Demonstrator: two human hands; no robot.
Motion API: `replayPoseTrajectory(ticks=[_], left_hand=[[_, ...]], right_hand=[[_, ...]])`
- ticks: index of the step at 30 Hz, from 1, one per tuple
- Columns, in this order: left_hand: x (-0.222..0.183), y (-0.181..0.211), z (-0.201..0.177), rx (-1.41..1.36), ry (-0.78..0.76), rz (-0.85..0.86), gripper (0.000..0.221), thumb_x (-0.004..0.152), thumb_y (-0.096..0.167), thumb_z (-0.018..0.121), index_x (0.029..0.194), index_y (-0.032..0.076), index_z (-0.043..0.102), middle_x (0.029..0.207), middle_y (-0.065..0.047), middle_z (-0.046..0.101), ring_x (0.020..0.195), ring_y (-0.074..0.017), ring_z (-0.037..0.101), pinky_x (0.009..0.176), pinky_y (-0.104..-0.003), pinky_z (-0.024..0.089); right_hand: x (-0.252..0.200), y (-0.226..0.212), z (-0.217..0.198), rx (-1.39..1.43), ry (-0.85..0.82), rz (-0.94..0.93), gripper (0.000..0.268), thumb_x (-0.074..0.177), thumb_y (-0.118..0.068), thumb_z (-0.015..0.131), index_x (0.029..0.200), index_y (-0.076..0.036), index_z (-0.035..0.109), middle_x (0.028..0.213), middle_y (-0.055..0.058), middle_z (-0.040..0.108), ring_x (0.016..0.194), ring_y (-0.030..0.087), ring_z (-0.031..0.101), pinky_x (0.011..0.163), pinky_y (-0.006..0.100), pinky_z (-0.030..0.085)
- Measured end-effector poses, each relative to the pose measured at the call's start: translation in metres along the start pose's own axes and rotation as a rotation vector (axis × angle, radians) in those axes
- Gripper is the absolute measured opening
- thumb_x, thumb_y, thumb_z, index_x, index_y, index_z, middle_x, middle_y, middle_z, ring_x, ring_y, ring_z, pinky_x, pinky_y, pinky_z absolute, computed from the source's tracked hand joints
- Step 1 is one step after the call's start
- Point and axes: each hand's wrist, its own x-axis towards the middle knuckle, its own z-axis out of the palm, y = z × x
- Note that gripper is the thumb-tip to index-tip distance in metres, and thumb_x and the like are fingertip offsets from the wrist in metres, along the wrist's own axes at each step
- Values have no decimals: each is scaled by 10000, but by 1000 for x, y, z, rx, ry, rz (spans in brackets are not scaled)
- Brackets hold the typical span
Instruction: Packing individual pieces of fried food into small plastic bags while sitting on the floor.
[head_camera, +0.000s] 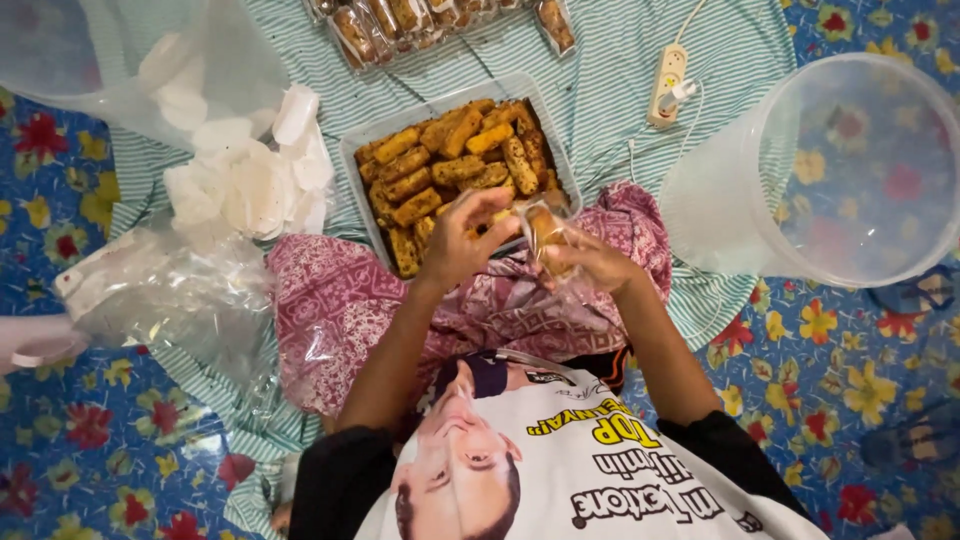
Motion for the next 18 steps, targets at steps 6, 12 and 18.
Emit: replayPoseTrajectory(ticks=[6,12,18], left_hand=[[12,14,9,-243,-318,-261,425,890,268,847,1264,116,715,1109,-69,717,1017,-141,670,908,-314,575],[4,12,19,-360,-316,-284,159,921,168,798,1058,89,792,899,-9,717,837,-66,635,744,-227,576],[0,-12,32,-756,-105,-437,109,966,93,717,1067,58,735,1000,-41,733,835,-96,726,748,-232,628]], right_hand=[[-3,2,-26,-302,-209,1,458,918,-186,737,1334,-21,637,838,36,645,694,84,607,574,272,563],[15,-2,-62,-329,-389,59,538,1020,-260,605,1481,-4,493,781,-50,566,683,15,535,601,200,473],[20,-11,-81,-96,-643,13,1251,727,-981,418,1524,-28,268,1214,314,581,867,330,747,629,426,687]])
